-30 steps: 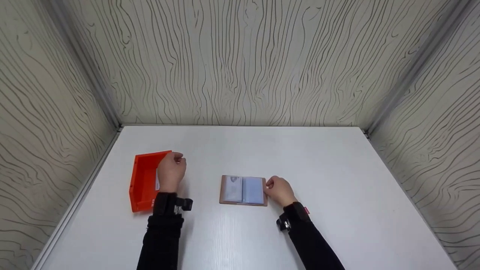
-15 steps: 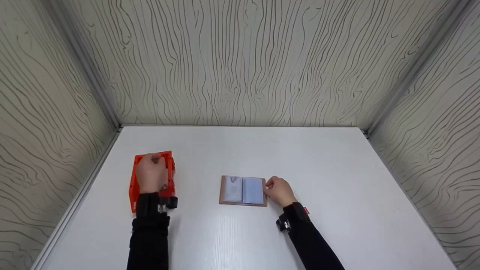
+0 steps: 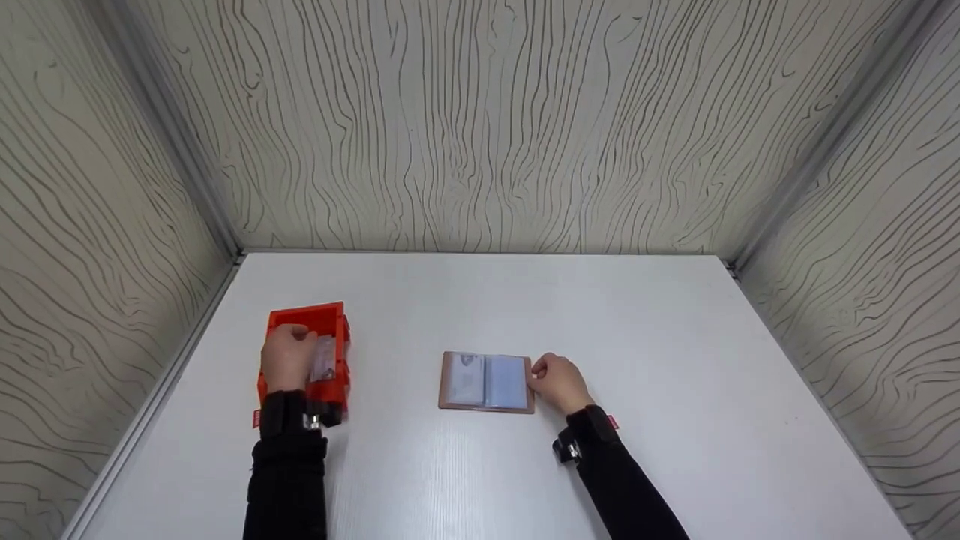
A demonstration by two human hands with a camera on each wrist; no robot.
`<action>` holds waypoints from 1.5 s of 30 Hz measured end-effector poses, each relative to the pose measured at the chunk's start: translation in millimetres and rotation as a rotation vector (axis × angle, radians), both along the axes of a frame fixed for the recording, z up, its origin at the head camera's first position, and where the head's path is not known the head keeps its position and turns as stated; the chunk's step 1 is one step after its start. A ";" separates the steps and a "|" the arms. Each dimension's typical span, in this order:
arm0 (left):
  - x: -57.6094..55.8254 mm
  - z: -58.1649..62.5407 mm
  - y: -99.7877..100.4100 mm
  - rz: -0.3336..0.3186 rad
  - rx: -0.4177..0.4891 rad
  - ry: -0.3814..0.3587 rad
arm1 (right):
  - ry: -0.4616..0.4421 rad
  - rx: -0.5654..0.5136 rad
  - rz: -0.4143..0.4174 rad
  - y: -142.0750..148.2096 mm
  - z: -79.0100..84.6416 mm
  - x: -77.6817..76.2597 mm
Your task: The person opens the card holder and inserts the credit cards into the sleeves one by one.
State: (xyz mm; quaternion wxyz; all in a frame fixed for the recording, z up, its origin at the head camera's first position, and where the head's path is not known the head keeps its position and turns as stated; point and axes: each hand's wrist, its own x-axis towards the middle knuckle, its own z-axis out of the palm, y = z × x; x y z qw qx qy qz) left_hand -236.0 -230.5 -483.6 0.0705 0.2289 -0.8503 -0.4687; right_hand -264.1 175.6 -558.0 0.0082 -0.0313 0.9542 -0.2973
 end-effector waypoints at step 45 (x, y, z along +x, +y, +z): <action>-7.1 -38.5 -10.1 -0.149 0.032 -0.209 | 0.025 -0.008 0.028 2.0 -1.0 0.9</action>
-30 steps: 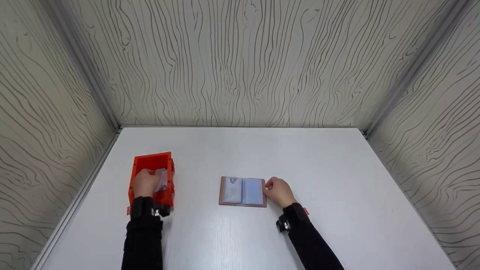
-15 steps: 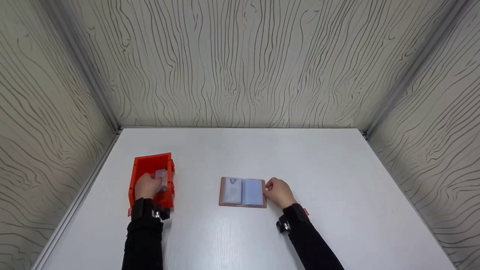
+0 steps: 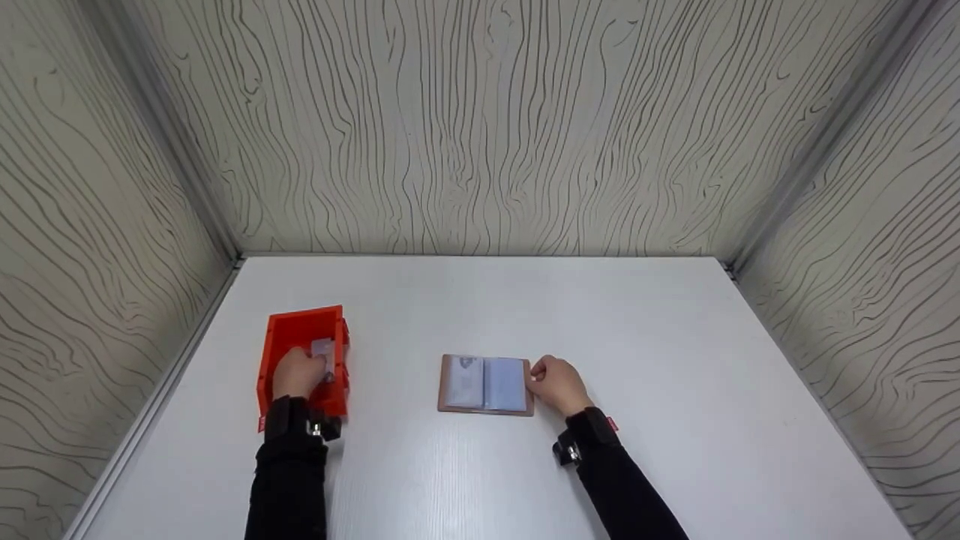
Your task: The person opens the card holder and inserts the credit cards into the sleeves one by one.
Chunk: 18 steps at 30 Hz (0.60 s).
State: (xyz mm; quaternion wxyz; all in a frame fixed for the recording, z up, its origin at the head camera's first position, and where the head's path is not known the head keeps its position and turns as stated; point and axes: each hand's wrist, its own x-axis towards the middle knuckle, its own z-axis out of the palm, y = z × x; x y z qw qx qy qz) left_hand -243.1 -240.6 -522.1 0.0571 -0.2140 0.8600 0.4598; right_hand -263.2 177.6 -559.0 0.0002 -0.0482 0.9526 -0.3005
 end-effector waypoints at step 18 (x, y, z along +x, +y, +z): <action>-1.7 1.5 0.3 0.046 0.087 -0.055 | 0.006 0.002 -0.007 0.2 -1.6 -0.3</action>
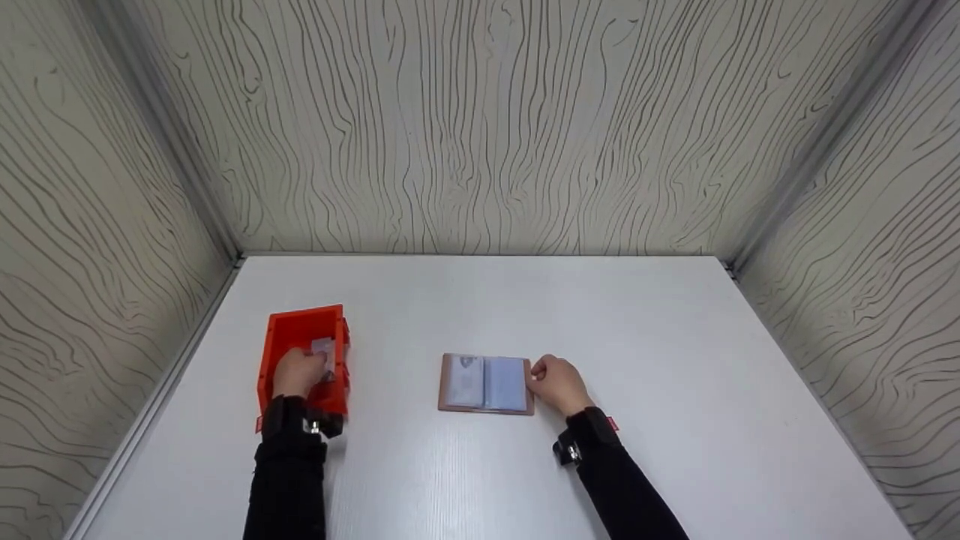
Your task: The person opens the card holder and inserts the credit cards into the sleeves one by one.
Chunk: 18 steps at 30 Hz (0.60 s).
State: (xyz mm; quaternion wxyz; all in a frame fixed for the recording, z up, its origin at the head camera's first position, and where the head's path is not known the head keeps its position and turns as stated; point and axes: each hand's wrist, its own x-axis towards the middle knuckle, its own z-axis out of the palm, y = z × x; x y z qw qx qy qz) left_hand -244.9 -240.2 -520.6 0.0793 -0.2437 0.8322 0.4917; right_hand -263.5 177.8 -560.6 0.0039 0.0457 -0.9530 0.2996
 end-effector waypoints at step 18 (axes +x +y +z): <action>-3.5 -0.5 1.4 0.026 0.020 -0.003 | -0.016 -0.007 -0.008 0.1 0.9 0.6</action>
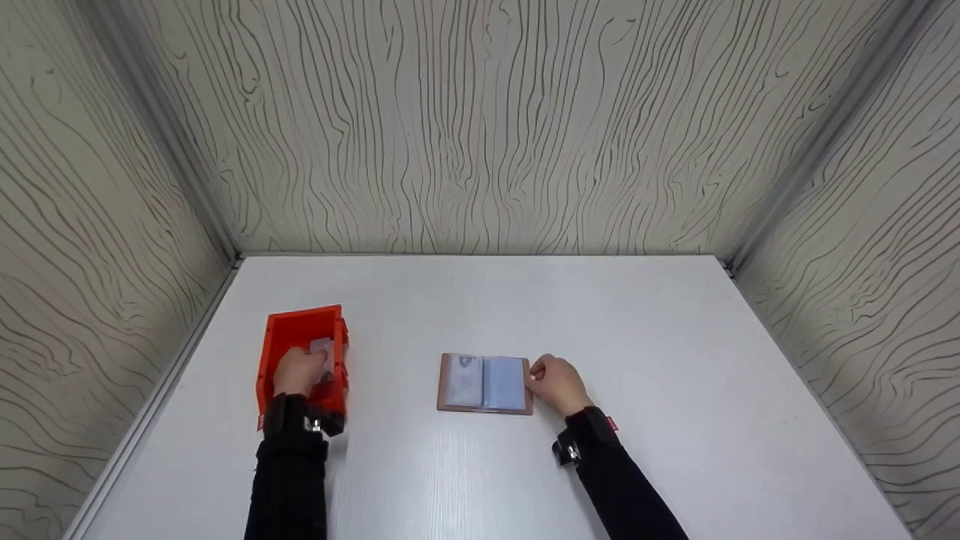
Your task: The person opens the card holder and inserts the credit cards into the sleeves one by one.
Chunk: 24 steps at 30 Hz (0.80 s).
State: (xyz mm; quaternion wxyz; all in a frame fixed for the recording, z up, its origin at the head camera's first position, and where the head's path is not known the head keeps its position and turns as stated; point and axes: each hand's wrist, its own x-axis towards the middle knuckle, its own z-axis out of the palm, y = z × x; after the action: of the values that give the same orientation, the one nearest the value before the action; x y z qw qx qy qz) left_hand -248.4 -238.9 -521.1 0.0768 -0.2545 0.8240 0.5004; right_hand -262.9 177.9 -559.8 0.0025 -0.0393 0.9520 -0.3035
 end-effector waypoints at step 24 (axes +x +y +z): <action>0.1 -3.6 -0.6 0.049 0.040 -0.019 | 0.008 -0.028 -0.002 0.3 -0.3 0.3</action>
State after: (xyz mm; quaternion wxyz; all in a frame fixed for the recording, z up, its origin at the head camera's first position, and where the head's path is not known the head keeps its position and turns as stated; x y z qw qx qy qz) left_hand -248.3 -239.4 -524.7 0.0773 -0.2779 0.8064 0.5162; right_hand -262.6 178.1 -560.1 -0.0021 -0.0396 0.9477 -0.3166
